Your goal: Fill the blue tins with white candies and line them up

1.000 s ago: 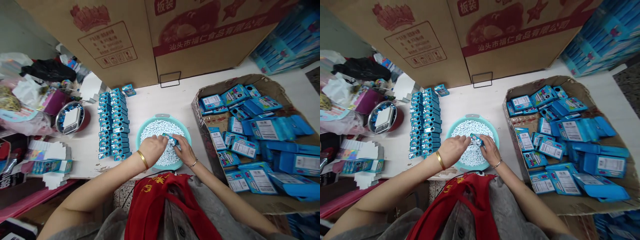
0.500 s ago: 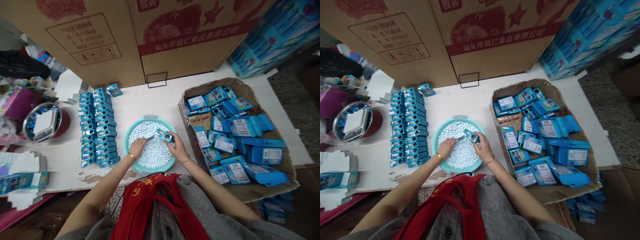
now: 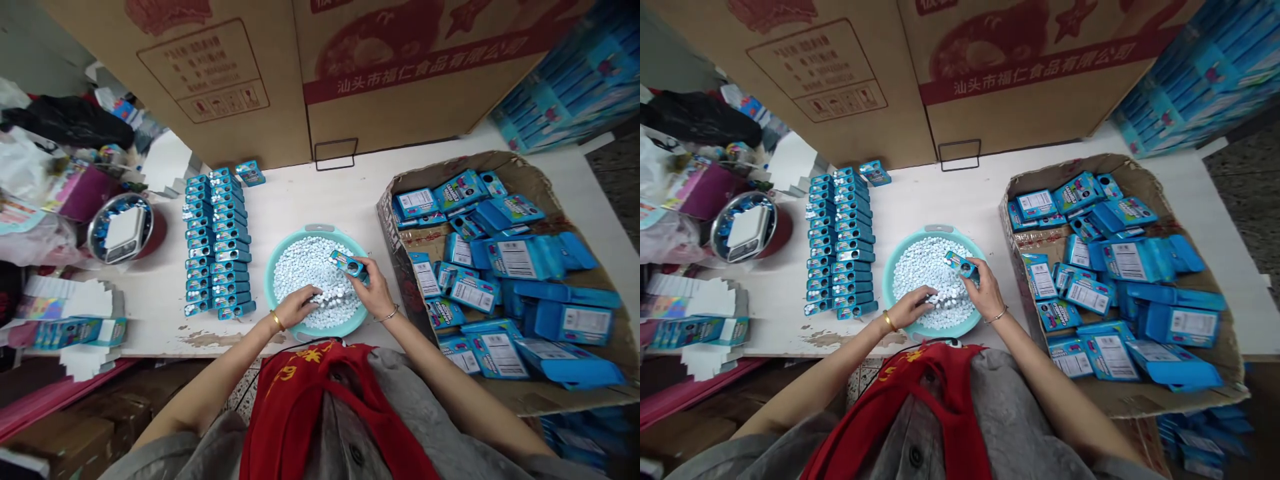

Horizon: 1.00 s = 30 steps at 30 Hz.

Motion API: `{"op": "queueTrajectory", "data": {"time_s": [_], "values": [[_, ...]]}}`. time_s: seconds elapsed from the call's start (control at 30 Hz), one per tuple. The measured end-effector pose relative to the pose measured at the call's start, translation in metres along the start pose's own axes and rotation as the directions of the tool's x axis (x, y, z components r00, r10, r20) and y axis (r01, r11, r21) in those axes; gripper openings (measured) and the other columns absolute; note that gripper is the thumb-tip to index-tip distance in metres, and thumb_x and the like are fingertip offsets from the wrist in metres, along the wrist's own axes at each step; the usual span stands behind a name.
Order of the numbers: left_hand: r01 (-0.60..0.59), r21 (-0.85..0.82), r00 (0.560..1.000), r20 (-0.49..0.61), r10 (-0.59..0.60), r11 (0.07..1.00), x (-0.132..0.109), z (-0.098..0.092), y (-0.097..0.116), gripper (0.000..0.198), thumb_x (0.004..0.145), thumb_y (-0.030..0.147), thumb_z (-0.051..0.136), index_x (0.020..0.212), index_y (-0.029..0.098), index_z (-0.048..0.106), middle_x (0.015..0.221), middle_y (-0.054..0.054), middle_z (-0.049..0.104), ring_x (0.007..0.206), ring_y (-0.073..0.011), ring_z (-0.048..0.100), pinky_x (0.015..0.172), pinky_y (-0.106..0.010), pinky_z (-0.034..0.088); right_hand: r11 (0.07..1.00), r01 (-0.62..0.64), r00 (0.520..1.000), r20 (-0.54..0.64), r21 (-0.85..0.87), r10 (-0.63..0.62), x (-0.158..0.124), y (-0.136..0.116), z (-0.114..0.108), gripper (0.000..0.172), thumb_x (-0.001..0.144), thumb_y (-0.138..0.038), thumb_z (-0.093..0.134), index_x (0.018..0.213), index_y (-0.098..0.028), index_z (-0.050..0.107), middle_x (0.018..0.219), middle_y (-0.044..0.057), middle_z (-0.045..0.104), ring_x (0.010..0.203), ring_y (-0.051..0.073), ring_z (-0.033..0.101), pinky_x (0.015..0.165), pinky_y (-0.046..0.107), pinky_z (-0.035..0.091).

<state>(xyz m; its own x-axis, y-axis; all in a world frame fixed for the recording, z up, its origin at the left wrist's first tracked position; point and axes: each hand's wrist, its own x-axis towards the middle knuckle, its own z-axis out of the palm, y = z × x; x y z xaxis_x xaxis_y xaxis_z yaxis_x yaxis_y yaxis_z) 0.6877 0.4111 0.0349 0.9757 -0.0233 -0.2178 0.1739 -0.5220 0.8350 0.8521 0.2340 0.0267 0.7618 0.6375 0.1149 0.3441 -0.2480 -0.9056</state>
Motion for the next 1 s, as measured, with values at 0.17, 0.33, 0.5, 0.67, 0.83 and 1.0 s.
{"op": "queueTrajectory", "data": {"time_s": [0.17, 0.33, 0.5, 0.67, 0.83, 1.0], "values": [[-0.057, 0.14, 0.998, -0.017, 0.06, 0.989, -0.006, -0.052, 0.043, 0.028, 0.093, 0.032, 0.045, 0.115, 0.017, 0.051, 0.105, -0.01, 0.06, 0.094, -0.0185, 0.057, 0.084, -0.032, 0.046, 0.997, 0.066, 0.997, 0.035, -0.026, -0.065, -0.008, 0.003, 0.004, 0.037, 0.083, -0.021, 0.052, 0.119, -0.021, 0.049, 0.115, 0.01, 0.06, 0.109, 0.025, 0.057, 0.095, 0.043, 0.046], [0.002, 0.536, 0.991, 0.112, -0.073, 0.844, 0.015, -0.077, 0.091, 0.025, 0.089, 0.017, 0.046, 0.113, 0.016, 0.052, 0.106, -0.01, 0.061, 0.098, -0.0215, 0.059, 0.083, -0.034, 0.048, 0.98, 0.19, 0.979, 0.081, -0.058, -0.185, -0.02, 0.004, 0.012, 0.046, 0.079, -0.011, 0.047, 0.124, -0.022, 0.046, 0.12, 0.01, 0.057, 0.114, 0.025, 0.053, 0.1, 0.048, 0.043], [0.012, 0.823, 0.958, 0.154, -0.243, 0.568, 0.035, -0.062, 0.146, 0.026, 0.09, 0.01, 0.038, 0.111, 0.012, 0.053, 0.094, -0.012, 0.062, 0.09, -0.024, 0.061, 0.07, -0.034, 0.049, 0.974, 0.223, 0.972, 0.089, -0.044, -0.219, -0.028, 0.003, 0.02, 0.048, 0.08, -0.01, 0.046, 0.126, -0.023, 0.045, 0.119, 0.01, 0.057, 0.114, 0.025, 0.053, 0.1, 0.049, 0.043], [-0.069, 0.866, 0.958, 0.196, -0.208, 0.496, 0.033, -0.064, 0.176, 0.022, 0.09, 0.009, 0.038, 0.1, 0.012, 0.057, 0.09, -0.011, 0.061, 0.09, -0.0239, 0.059, 0.069, -0.033, 0.049, 0.97, 0.243, 0.969, 0.061, -0.035, -0.24, -0.027, 0.002, 0.019, 0.045, 0.081, -0.01, 0.046, 0.125, -0.021, 0.045, 0.118, 0.012, 0.058, 0.113, 0.024, 0.053, 0.098, 0.047, 0.045], [-0.049, 0.769, 0.992, 0.112, -0.059, 0.638, 0.034, -0.096, 0.144, 0.014, 0.085, 0.028, 0.056, 0.096, 0.02, 0.057, 0.095, -0.008, 0.058, 0.085, -0.0221, 0.059, 0.068, -0.031, 0.049, 0.979, 0.201, 0.979, 0.035, -0.017, -0.2, -0.026, -0.006, 0.003, 0.045, 0.082, -0.013, 0.048, 0.126, -0.022, 0.045, 0.118, 0.011, 0.059, 0.113, 0.024, 0.054, 0.097, 0.044, 0.046], [-0.188, 0.436, 0.978, 0.169, 0.125, 0.88, 0.054, -0.075, 0.098, 0.046, 0.082, 0.043, 0.059, 0.122, 0.023, 0.047, 0.116, -0.009, 0.052, 0.097, -0.0217, 0.058, 0.081, -0.031, 0.048, 0.993, 0.112, 0.99, 0.081, 0.043, -0.115, -0.03, -0.031, -0.011, 0.036, 0.084, -0.023, 0.054, 0.12, -0.024, 0.05, 0.109, 0.009, 0.063, 0.105, 0.023, 0.06, 0.092, 0.042, 0.05]]}}
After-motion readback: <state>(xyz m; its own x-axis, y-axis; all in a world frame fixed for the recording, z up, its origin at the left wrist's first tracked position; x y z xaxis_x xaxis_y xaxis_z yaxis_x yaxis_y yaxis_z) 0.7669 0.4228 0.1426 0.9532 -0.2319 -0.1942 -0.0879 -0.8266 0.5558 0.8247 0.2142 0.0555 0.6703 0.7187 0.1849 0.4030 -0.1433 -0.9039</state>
